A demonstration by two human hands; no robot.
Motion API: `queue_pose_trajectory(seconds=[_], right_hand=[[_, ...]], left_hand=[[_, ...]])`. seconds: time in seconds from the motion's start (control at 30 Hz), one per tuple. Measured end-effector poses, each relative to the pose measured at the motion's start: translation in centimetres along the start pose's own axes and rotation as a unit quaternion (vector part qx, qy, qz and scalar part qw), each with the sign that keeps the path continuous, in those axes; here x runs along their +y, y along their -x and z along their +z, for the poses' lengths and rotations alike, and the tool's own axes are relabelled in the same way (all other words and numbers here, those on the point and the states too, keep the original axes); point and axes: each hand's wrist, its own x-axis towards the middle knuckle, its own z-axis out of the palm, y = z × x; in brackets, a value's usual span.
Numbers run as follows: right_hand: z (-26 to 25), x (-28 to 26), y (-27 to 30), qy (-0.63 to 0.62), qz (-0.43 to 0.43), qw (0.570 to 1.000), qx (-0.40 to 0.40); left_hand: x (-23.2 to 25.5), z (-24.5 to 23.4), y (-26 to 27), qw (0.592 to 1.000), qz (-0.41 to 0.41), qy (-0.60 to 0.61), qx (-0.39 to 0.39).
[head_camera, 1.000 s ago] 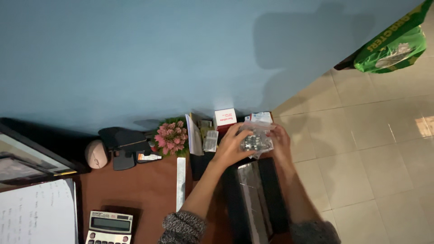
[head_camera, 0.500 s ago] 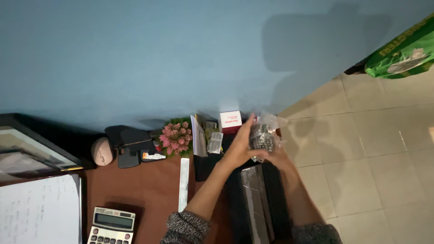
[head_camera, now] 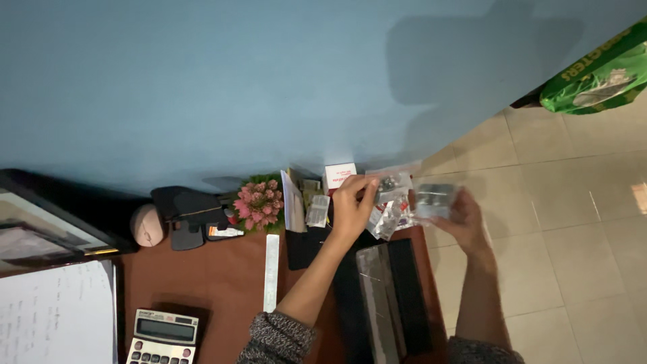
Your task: The person moves a calculator, papers, and various small office and medical supplies on a desk, then places items into a plastic bag and carries a green container to a dining table where they fold a red plastic bag.
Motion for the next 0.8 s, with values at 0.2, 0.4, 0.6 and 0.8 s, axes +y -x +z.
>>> queue_pose_trajectory(seconds=[0.2, 0.4, 0.6, 0.8], right_hand=[[-2.8, 0.1, 1.2, 0.120, 0.039, 0.987, 0.099], [0.2, -4.0, -0.7, 0.230, -0.090, 0.957, -0.155], [6.9, -1.6, -3.6, 0.328, 0.070, 0.939, -0.077], [7.9, 3.6, -3.6, 0.101, -0.027, 0.994, -0.036]], left_hand=[[0.1, -0.3, -0.8, 1.000, 0.000, -0.031, -0.001], [-0.4, 0.0, -1.0, 0.998, -0.007, -0.028, -0.063], [-1.8, 0.6, -0.2, 0.992, 0.084, -0.081, -0.038], [-2.9, 0.7, 0.0, 0.975, 0.045, -0.195, -0.093]])
